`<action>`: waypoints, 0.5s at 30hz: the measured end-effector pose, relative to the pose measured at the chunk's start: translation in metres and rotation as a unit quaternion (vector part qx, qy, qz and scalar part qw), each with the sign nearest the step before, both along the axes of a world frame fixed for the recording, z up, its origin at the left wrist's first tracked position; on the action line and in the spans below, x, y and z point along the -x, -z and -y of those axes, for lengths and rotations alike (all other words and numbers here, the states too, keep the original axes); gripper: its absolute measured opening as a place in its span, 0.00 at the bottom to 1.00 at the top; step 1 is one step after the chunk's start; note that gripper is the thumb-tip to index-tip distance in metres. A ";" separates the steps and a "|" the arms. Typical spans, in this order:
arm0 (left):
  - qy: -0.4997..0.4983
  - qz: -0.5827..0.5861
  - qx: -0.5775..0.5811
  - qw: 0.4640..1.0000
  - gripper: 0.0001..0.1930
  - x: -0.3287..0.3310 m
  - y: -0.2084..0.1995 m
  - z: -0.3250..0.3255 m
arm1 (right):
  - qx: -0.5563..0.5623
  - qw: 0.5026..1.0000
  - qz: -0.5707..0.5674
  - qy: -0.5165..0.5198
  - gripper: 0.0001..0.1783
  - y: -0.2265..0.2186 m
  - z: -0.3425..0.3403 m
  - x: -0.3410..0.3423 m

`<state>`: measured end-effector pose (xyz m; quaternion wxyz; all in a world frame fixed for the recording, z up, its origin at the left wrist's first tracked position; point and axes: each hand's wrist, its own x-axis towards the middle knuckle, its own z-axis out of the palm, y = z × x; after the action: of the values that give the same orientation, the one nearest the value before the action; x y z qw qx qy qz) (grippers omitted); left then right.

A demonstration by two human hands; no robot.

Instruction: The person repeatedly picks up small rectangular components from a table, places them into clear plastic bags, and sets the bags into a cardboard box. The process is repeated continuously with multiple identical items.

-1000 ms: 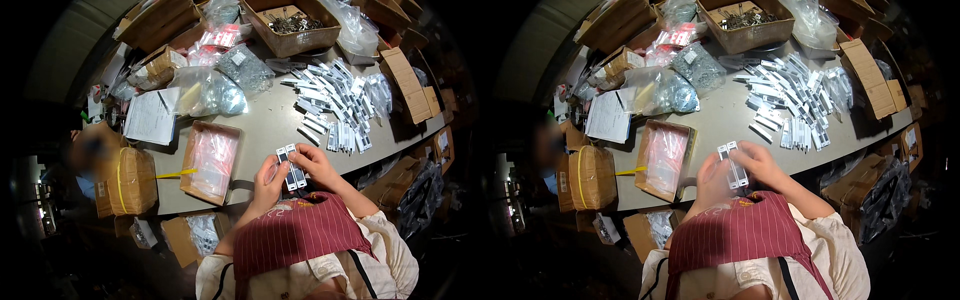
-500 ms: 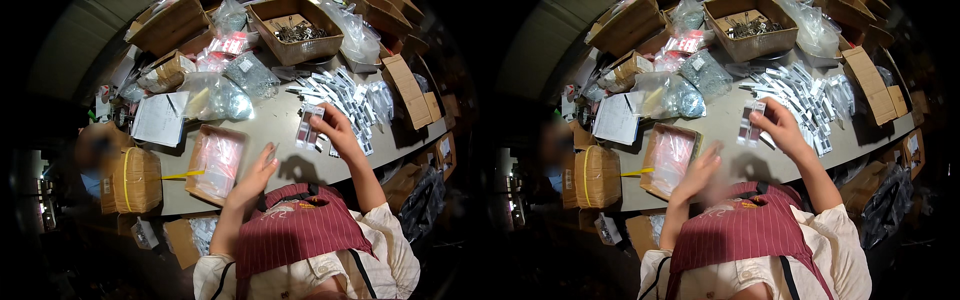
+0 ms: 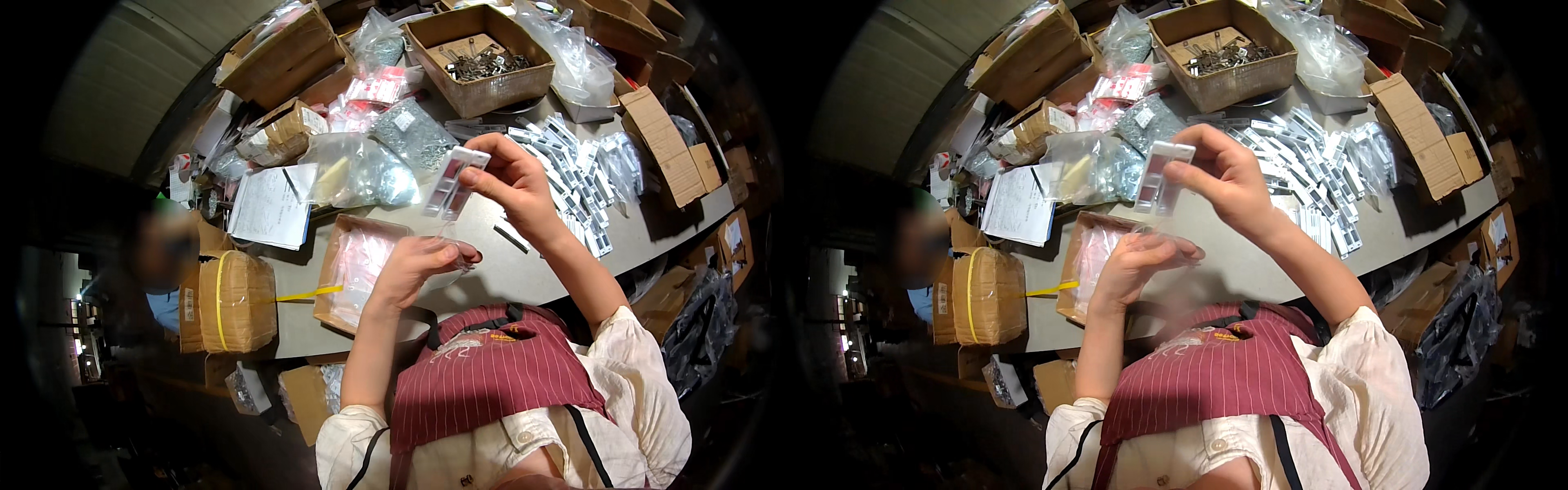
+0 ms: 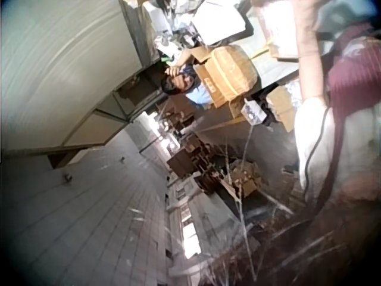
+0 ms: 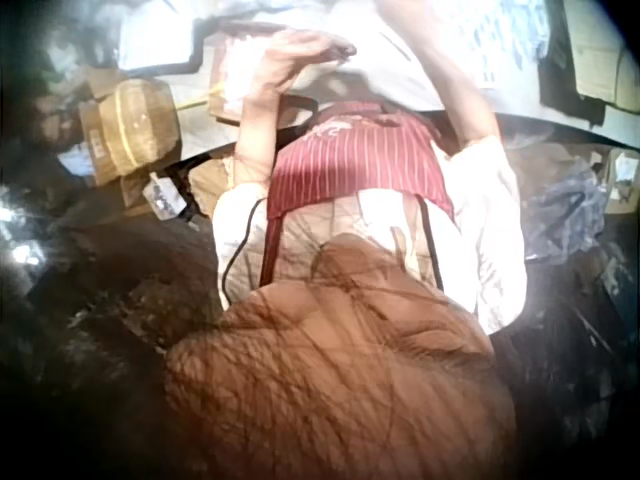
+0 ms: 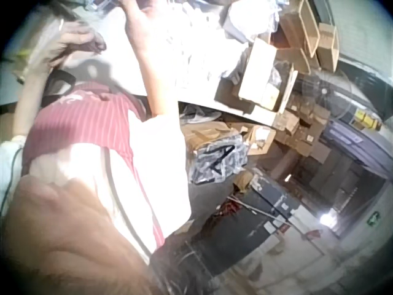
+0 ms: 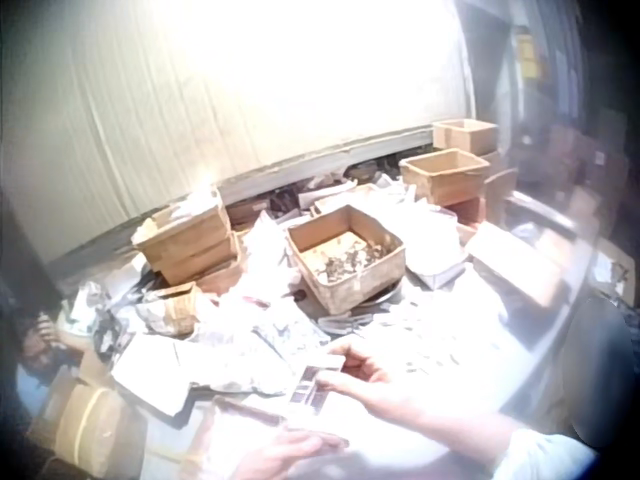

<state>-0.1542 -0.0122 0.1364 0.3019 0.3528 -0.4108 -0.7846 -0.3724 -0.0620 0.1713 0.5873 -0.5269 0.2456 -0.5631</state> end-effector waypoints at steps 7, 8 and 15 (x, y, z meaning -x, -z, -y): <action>-0.058 -0.049 -0.042 0.996 0.20 0.009 0.010 -0.005 | 0.015 0.994 -0.108 -0.027 0.15 0.017 -0.002 -0.009; -0.055 -0.053 -0.047 0.996 0.21 0.008 0.011 -0.005 | 0.011 0.992 -0.124 -0.038 0.15 0.016 -0.002 -0.009; 0.013 -0.065 -0.054 0.996 0.20 0.015 0.014 -0.005 | -0.015 0.994 -0.077 -0.075 0.17 0.018 0.005 -0.007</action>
<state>-0.1690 -0.0071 0.1222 0.2983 0.3118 -0.3523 -0.8305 -0.3653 -0.0665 0.1532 0.6152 -0.5765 0.2584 -0.4717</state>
